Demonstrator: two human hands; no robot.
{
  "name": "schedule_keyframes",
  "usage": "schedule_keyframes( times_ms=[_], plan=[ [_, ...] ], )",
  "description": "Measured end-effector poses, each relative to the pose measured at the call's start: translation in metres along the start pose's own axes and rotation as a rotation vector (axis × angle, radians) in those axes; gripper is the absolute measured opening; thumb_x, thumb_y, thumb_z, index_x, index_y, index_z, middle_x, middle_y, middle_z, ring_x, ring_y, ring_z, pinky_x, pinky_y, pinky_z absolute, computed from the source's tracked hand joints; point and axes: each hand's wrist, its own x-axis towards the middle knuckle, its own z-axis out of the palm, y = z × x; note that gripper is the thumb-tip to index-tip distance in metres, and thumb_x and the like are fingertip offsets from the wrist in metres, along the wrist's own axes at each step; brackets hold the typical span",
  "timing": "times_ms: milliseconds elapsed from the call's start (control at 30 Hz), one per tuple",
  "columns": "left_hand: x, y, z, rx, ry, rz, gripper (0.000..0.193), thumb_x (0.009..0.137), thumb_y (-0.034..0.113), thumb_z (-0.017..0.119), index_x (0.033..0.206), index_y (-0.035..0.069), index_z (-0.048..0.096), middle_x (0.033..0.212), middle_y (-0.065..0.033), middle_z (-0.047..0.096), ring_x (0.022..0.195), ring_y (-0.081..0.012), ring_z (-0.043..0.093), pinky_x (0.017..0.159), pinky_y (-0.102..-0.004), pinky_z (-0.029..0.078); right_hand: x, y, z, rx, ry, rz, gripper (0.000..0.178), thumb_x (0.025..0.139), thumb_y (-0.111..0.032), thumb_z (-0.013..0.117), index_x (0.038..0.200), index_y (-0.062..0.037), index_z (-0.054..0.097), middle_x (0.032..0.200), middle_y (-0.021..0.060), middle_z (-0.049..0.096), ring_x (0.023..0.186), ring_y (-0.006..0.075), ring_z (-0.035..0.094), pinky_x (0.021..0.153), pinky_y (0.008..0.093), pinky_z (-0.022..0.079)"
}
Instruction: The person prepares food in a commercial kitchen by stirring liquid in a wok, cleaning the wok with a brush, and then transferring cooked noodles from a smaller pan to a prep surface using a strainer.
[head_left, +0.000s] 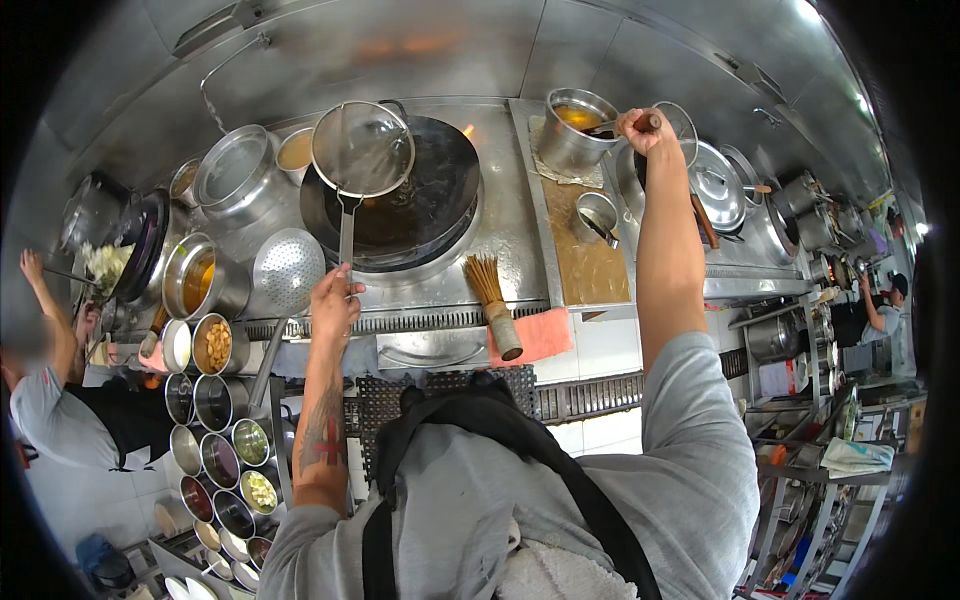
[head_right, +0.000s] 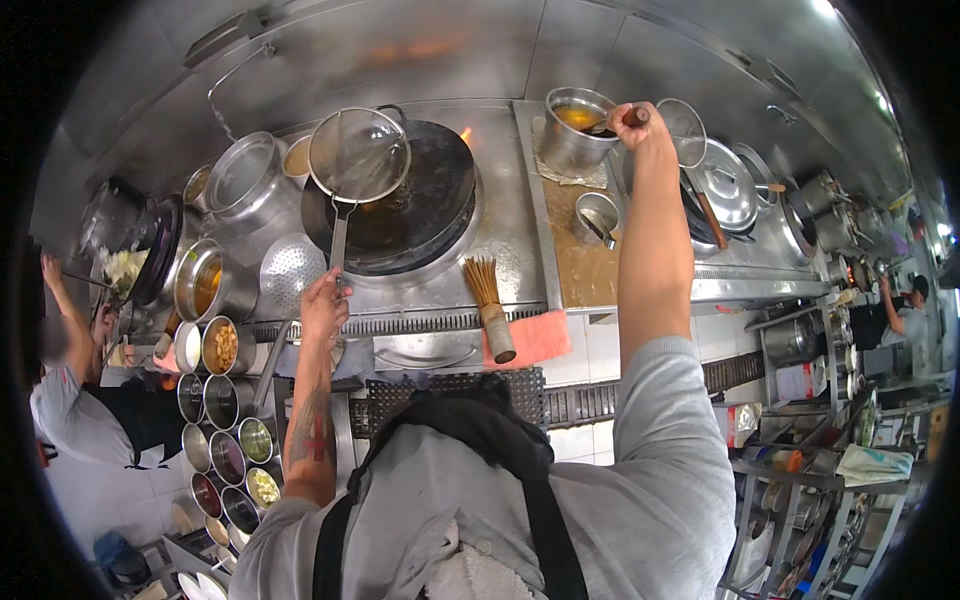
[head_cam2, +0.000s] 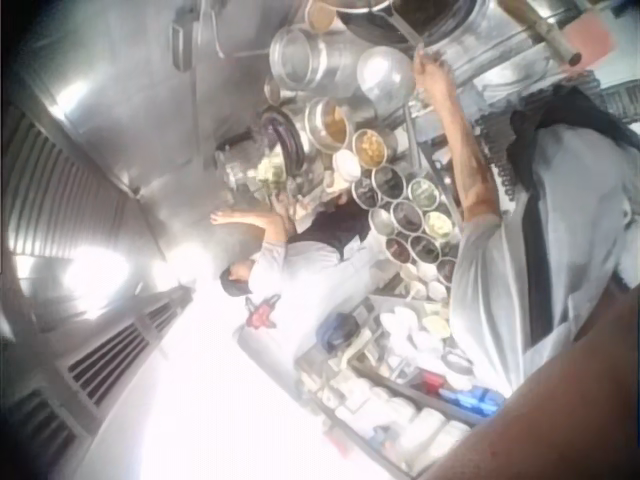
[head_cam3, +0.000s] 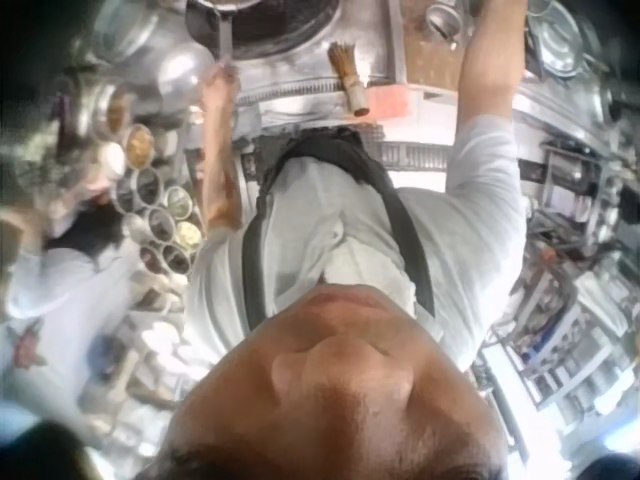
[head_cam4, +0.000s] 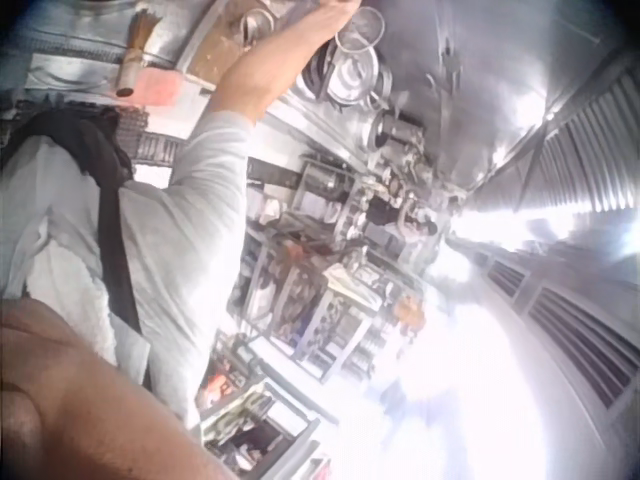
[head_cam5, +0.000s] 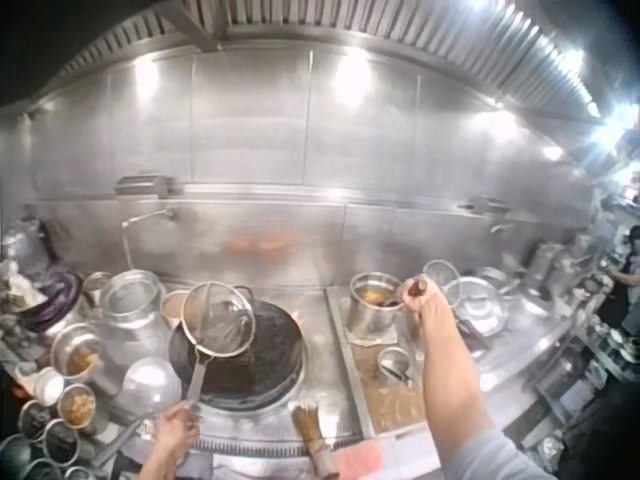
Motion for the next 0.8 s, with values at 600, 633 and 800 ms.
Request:
schedule_keyframes(
  times_ms=[600,633,800],
  plan=[
    [0.025,0.028,0.031,-0.071,-0.238,-0.087,0.023,0.102,0.022,0.044,0.115,0.004,0.049,0.078,-0.012,0.062,0.041,-0.0055,0.034,0.033,-0.0216,0.023,-0.1,0.292,0.04,-0.283,-0.275,-0.016,0.015,0.084,0.009,0.044,0.095,-0.0012,0.045,0.077,0.0092,0.045,0.053,0.0092,0.045,0.04,0.0175,0.038],
    [0.025,0.028,0.025,-0.035,-0.222,-0.083,0.023,0.102,0.022,0.045,0.115,0.004,0.049,0.078,-0.0122,0.062,0.04,-0.0054,0.034,0.033,-0.0215,0.023,-0.094,0.312,0.028,-0.41,-0.201,-0.07,0.015,0.085,0.004,0.047,0.099,-0.0018,0.048,0.075,0.0064,0.047,0.052,0.0089,0.046,0.041,0.0201,0.038],
    [0.033,0.025,-0.006,0.015,-0.2,-0.101,0.023,0.102,0.022,0.046,0.116,0.005,0.051,0.077,-0.0118,0.062,0.039,-0.0058,0.034,0.033,-0.0224,0.024,-0.106,0.353,-0.006,-1.23,-0.066,-0.221,0.02,0.087,0.001,0.045,0.104,-0.0057,0.051,0.073,0.0026,0.05,0.051,0.0076,0.044,0.041,0.0228,0.037]
  ],
)
